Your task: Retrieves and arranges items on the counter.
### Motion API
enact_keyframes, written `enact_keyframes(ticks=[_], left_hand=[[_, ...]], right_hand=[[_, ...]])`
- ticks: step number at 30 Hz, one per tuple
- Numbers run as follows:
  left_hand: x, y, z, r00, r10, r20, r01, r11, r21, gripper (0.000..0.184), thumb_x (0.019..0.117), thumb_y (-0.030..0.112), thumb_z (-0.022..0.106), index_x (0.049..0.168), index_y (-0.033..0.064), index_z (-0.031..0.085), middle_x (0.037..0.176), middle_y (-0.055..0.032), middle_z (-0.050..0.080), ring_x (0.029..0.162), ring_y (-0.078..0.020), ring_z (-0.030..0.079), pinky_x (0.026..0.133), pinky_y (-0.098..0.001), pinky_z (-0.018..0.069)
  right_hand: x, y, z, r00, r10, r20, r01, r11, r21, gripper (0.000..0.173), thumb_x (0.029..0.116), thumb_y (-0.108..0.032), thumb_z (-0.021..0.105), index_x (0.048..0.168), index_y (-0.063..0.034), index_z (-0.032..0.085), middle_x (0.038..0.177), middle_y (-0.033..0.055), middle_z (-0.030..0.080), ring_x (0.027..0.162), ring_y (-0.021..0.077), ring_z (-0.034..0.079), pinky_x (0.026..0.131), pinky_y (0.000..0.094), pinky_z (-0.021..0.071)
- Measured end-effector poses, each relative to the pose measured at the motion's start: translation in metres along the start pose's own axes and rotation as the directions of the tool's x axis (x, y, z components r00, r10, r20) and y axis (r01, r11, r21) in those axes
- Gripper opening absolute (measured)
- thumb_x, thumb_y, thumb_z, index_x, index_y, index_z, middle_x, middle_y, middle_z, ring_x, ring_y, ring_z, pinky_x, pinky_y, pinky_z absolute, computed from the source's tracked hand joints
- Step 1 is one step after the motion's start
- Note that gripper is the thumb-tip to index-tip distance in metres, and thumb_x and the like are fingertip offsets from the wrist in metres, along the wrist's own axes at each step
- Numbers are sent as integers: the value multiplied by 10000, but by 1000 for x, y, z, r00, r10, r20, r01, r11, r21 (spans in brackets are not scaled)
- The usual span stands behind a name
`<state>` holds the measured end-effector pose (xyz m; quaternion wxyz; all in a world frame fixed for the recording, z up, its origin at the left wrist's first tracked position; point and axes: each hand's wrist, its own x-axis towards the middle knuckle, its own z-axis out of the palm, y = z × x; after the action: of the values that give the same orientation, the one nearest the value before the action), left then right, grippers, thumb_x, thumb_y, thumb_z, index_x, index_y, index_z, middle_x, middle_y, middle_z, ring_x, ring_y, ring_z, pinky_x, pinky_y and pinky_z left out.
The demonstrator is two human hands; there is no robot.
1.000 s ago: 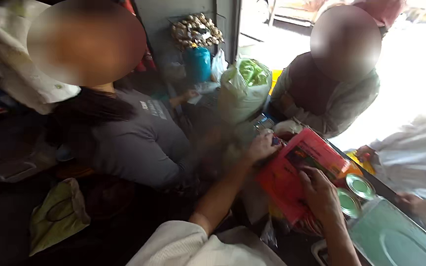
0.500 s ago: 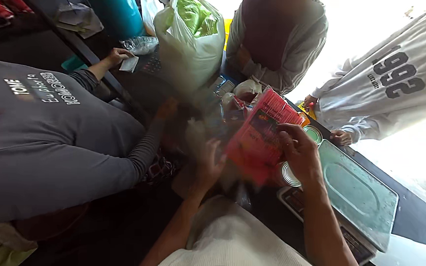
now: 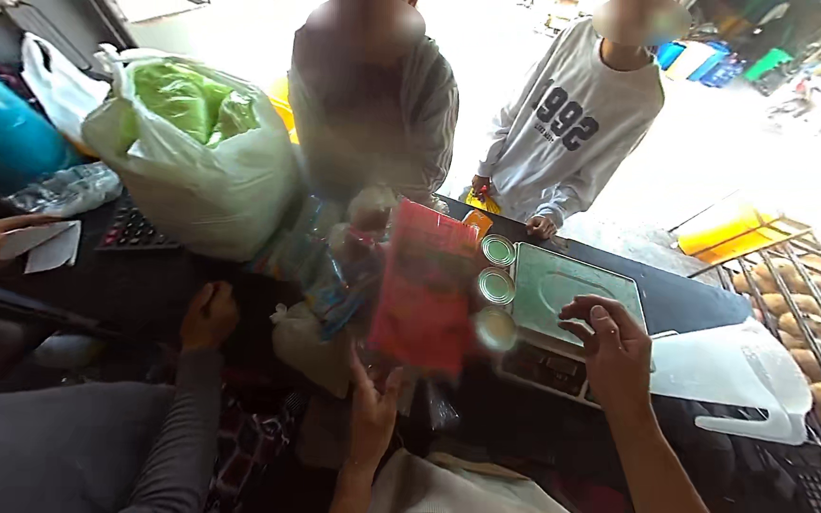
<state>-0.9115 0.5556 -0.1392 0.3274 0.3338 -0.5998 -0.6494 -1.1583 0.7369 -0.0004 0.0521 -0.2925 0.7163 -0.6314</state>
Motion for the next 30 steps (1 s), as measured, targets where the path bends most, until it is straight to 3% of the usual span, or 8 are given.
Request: enact_keyframes(ticks=[4,9,12,17,22,27,28,30], left_hand=[[10,2,22,991,-107,86,121,977,-177,1029,905,181,742,1598,28,-2,1166,-149,671,836,-190,748,715,-353,663],[39,10,33,999,-30,44,36,989,-142,880,926,121,681,1580,9,103,1114,-135,691,835,-175,746,719,-346,657],[47,8,36,999,-45,1,45,995,-94,845,928,102,672,1577,-4,141,1203,-143,636,893,-112,721,773,-290,635],[42,0,29,1000,11,20,-9,996,-88,914,930,133,679,1596,7,66,1255,-153,627,979,-130,712,834,-304,625],[30,6,20,994,105,-18,-105,994,16,946,933,115,666,1605,1,11,1338,-185,592,1016,-118,704,864,-298,612],[-1,-3,18,995,86,-52,-75,981,177,928,939,205,690,1620,18,88,1579,-206,387,1343,-181,540,1071,-341,506],[-11,-3,21,996,62,-64,-49,980,191,913,942,209,685,1618,17,102,1548,-199,434,1333,-179,546,1077,-344,498],[-31,-6,33,995,-1,-96,20,979,203,887,951,209,679,1619,43,118,1356,-165,606,1153,-170,658,975,-356,567]], right_hand=[[-39,-3,11,1000,2,-20,-4,995,-101,310,1072,-256,444,1156,-69,678,996,27,736,897,163,724,791,342,638],[-87,14,2,997,58,-53,-66,986,-156,326,1082,-301,460,1164,-87,692,986,36,740,877,172,731,782,336,642],[-108,20,-7,990,88,-108,-107,976,-189,332,1081,-309,462,1164,-82,689,970,29,743,860,159,735,770,321,646],[-127,25,-20,969,181,-168,-204,970,-133,302,1064,-147,415,1173,-7,660,973,45,738,865,152,734,780,316,642],[-123,45,-24,975,212,-61,-216,974,-67,302,1055,-122,411,1182,23,644,975,55,731,867,149,732,797,327,640],[-116,57,-38,973,181,146,-185,983,14,287,1044,-98,432,1179,30,650,996,63,739,891,147,734,824,327,636],[-116,59,-44,964,178,197,-186,982,20,285,1045,-102,436,1172,32,654,1005,65,738,904,145,734,837,329,633],[-119,69,-60,936,174,307,-194,980,37,290,1056,-110,441,1184,35,656,1037,84,737,938,165,732,866,352,627]])
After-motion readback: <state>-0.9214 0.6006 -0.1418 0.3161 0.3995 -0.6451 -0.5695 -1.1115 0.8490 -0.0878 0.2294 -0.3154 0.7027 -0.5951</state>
